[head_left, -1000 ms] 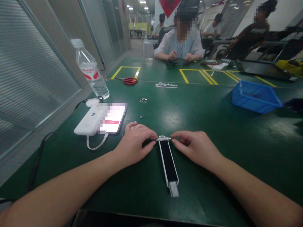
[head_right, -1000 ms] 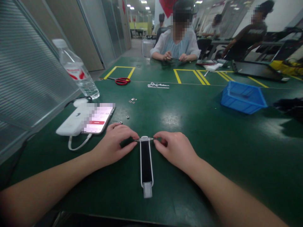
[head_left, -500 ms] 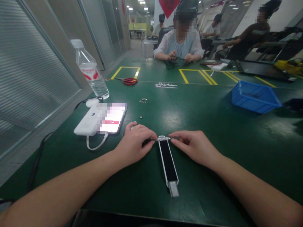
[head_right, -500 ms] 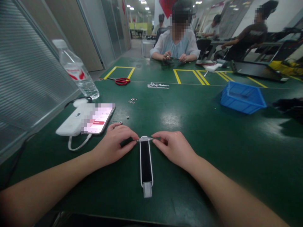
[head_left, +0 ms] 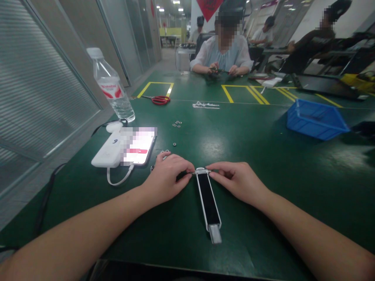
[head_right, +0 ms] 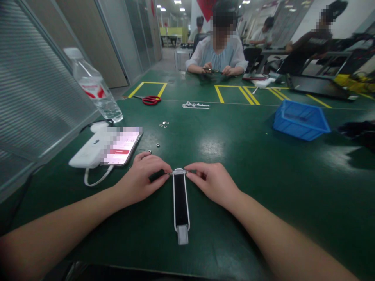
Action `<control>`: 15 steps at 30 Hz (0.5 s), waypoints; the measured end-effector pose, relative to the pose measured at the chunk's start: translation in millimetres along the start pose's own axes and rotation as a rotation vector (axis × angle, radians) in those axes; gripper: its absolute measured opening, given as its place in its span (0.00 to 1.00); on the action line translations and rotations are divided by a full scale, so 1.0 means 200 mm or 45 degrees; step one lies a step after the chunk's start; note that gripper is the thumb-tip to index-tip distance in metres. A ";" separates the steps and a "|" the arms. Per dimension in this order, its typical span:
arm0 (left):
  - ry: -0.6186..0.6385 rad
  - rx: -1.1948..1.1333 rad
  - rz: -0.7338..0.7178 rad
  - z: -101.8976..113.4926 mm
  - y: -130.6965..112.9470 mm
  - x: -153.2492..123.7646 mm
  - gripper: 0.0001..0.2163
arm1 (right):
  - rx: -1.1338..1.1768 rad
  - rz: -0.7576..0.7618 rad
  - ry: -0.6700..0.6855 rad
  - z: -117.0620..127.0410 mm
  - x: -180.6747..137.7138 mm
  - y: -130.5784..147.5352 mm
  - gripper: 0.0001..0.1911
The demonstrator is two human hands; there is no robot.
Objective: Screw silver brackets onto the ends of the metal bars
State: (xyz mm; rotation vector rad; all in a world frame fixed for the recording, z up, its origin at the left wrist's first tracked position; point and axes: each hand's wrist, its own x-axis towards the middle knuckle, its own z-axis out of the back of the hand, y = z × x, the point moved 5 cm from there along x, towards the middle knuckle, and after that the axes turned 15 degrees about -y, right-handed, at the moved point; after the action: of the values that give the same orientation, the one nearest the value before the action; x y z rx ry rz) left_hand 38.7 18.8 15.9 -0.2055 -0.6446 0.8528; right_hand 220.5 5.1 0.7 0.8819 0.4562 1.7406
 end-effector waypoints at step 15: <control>0.010 -0.004 0.002 0.00 -0.01 0.00 0.05 | -0.014 -0.029 0.046 0.01 0.00 0.02 0.11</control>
State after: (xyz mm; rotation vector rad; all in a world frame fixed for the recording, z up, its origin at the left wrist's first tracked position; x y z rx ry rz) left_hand 39.3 18.3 17.5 -0.2124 -0.6385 0.8519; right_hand 219.0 2.7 5.0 0.8351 0.4783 1.7393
